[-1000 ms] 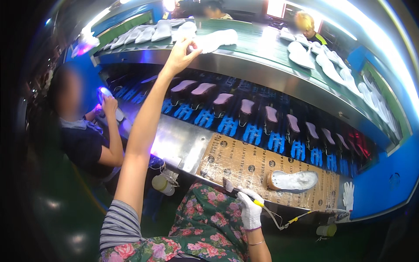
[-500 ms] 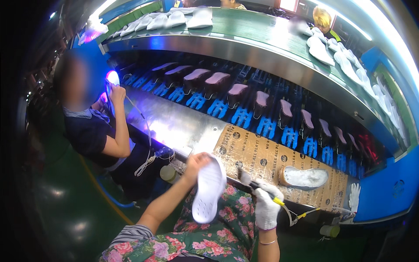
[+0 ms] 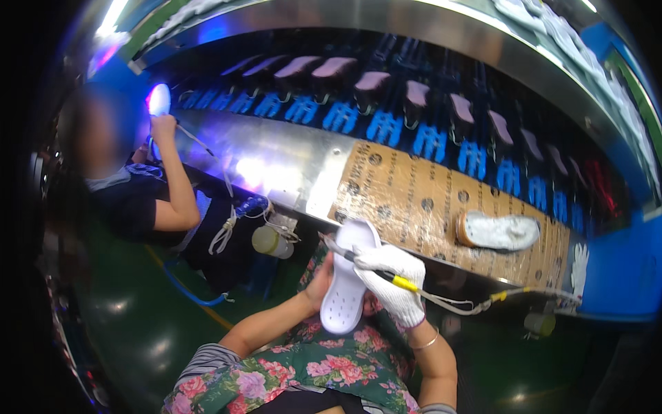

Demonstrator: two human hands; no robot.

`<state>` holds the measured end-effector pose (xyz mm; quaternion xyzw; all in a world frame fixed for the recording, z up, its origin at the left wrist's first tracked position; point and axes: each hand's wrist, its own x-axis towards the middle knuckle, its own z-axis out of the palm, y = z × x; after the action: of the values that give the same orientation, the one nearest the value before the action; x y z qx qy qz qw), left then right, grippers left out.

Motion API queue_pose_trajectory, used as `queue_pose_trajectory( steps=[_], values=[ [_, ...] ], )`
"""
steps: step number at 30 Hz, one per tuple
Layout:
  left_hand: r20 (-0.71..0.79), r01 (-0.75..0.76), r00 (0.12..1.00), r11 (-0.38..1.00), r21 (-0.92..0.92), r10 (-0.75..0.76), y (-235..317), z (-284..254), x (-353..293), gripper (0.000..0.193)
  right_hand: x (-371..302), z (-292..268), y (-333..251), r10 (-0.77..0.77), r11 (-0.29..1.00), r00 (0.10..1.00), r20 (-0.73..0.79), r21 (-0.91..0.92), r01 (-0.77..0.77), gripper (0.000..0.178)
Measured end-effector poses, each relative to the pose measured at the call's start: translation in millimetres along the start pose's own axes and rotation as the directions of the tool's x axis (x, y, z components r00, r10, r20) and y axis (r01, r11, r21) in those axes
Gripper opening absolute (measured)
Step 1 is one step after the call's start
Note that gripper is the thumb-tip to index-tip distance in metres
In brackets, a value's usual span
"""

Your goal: The person repeatedly picks white slipper soles from a conveyor belt, uses a handheld tool to trim or scrape the sole surface, and places the finished soles back on the belt. The process is repeated for multiple soles in a continuous loop.

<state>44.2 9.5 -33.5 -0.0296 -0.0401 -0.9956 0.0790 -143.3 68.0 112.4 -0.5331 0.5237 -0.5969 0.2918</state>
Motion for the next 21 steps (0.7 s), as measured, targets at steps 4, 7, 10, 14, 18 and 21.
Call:
queue_pose_trajectory(
  steps=[4, 7, 10, 14, 18, 21],
  values=[
    [-0.285, -0.168, 0.944, 0.986, 0.012, 0.165, 14, 38, 30, 0.117, 11, -8, -10, -0.144, 0.973, 0.989, -0.033, -0.188, 0.135, 0.016],
    [-0.400, -0.221, 0.863, 0.942, 0.252, 0.310, 19, 66, 50, 0.113, 21, -18, -12, -0.321, 0.897, 0.947, 0.011, -0.316, 0.308, 0.022],
    [-0.196, -0.293, 0.927, 0.945, 0.146, 0.318, 20, 68, 61, 0.110, 35, -21, -18, -0.410, 0.809, 0.910, 0.052, -0.440, 0.390, 0.025],
    [-0.262, -0.217, 0.896, 0.867, 0.449, 0.360, 16, 64, 66, 0.102, 45, -23, -11, -0.525, 0.614, 0.838, 0.148, -0.616, 0.493, 0.037],
    [-0.341, -0.061, 0.890, 0.821, 0.568, 0.302, 19, 63, 66, 0.098, 34, -13, -4, -0.495, 0.638, 0.847, 0.193, -0.581, 0.505, 0.042],
    [-0.299, -0.134, 0.874, 0.782, 0.609, 0.383, 29, 49, 63, 0.100, 29, -18, 0, -0.390, 0.836, 0.902, 0.187, -0.339, 0.432, 0.036]
  ],
)
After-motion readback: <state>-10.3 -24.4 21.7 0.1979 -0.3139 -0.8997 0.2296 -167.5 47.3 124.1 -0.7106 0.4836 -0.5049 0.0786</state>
